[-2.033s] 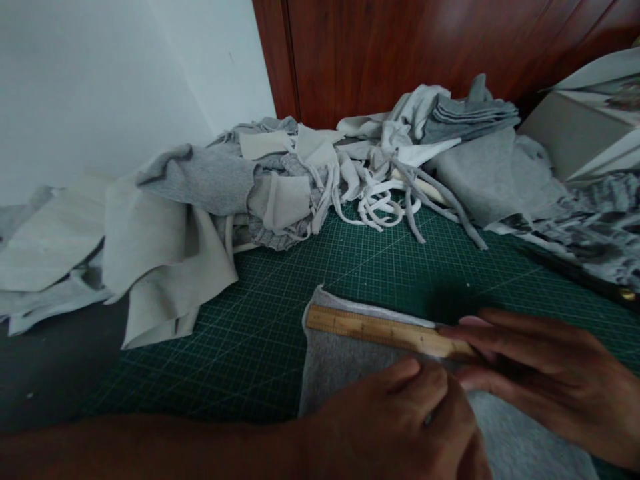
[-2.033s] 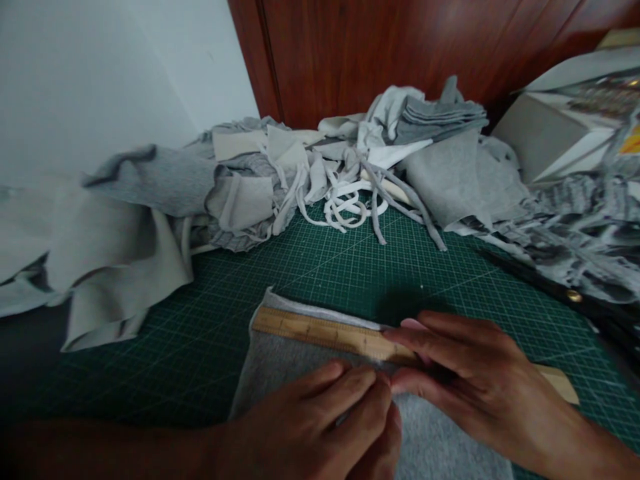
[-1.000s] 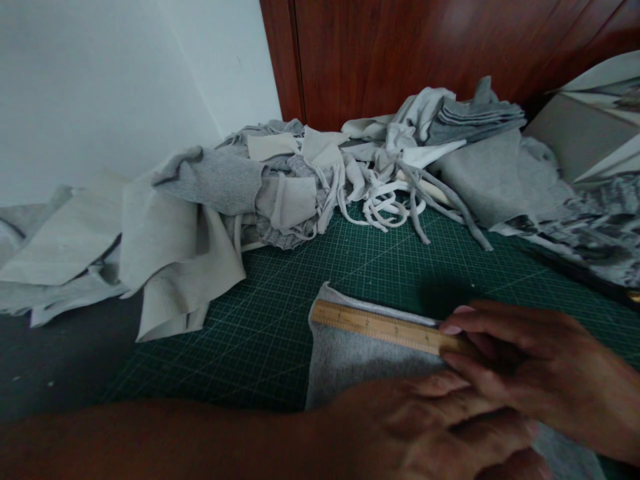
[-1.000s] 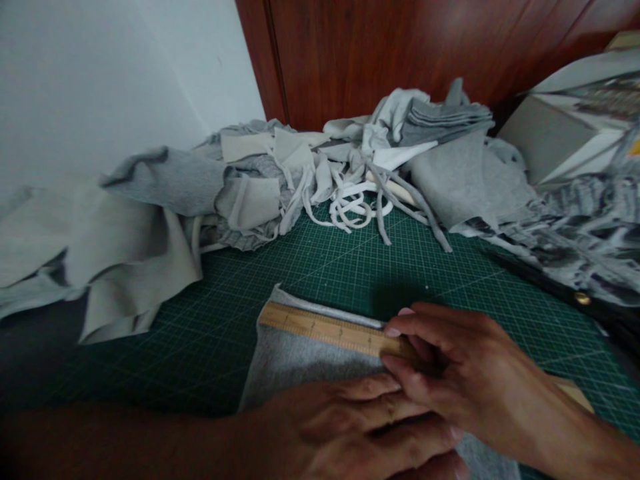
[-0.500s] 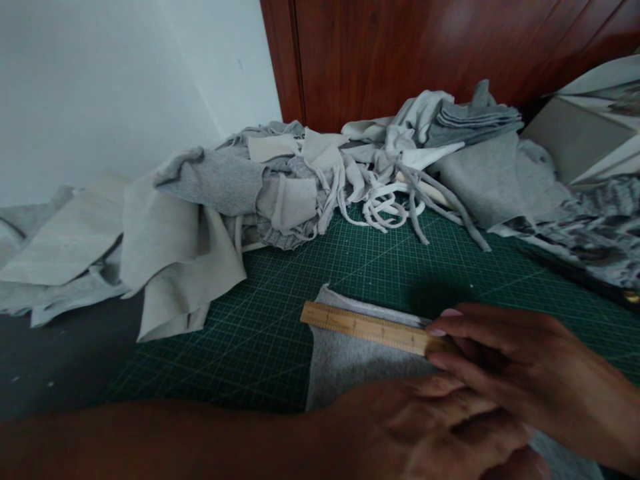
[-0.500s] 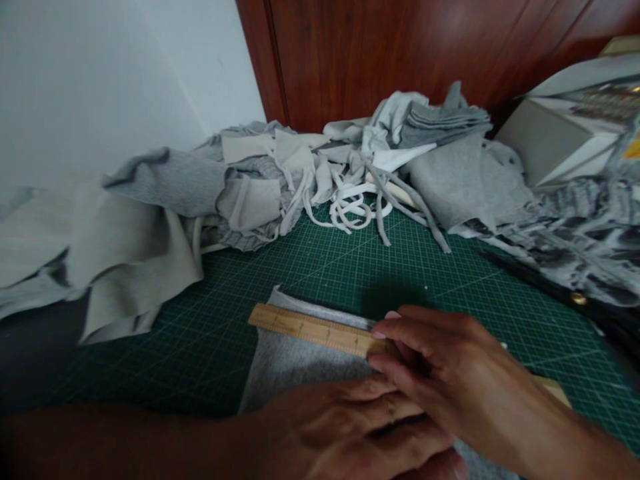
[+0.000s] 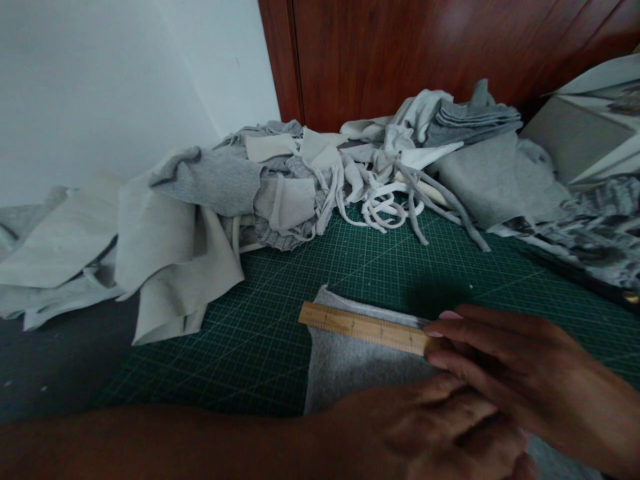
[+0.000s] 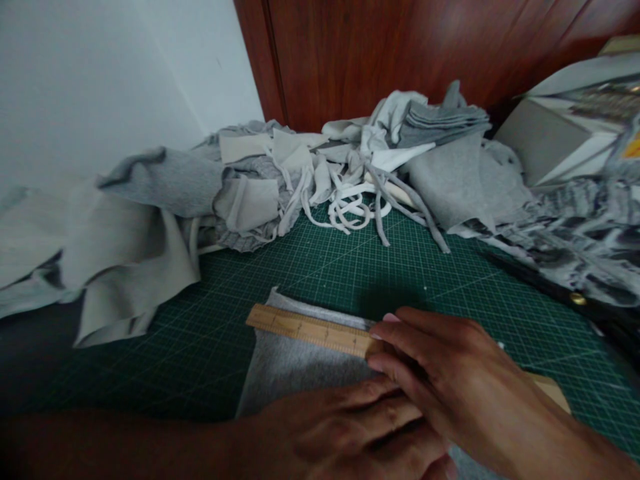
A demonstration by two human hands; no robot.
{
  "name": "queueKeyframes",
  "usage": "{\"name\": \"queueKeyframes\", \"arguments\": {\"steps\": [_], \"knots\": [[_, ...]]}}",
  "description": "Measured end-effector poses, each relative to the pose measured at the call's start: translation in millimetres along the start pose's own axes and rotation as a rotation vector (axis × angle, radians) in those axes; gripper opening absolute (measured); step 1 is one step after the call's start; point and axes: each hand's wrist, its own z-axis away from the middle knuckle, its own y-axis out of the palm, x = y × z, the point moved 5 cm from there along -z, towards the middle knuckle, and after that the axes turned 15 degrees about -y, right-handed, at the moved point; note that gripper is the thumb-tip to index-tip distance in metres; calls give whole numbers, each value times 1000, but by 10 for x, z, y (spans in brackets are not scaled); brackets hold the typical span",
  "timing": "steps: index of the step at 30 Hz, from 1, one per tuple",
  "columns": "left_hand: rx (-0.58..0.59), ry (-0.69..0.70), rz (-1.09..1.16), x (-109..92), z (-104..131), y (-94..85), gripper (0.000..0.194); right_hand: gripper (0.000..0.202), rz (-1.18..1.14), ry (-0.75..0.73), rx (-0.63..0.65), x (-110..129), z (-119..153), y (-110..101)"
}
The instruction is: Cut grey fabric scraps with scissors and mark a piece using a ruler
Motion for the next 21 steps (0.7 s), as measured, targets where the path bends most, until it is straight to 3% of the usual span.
{"name": "queueKeyframes", "arguments": {"steps": [2,4,9,14,16,21], "knots": [[-51,79,-32,3,40,-38,36,27,-9,11,-7,-13,13,11],[-100,68,-52,38,65,-105,30,24,-24,8,-11,-24,24,16],[-134,-202,-55,136,45,-209,29,23,-38,-16,1,-55,59,18],[-288,-430,-67,152,24,-174,28,23,-4,-9,-2,-73,135,42],[-290,-422,-112,141,36,-138,30,26,28,-7,8,-81,214,72],[-169,-363,-182,144,76,-87,34,35,209,59,8,-151,505,92]]}}
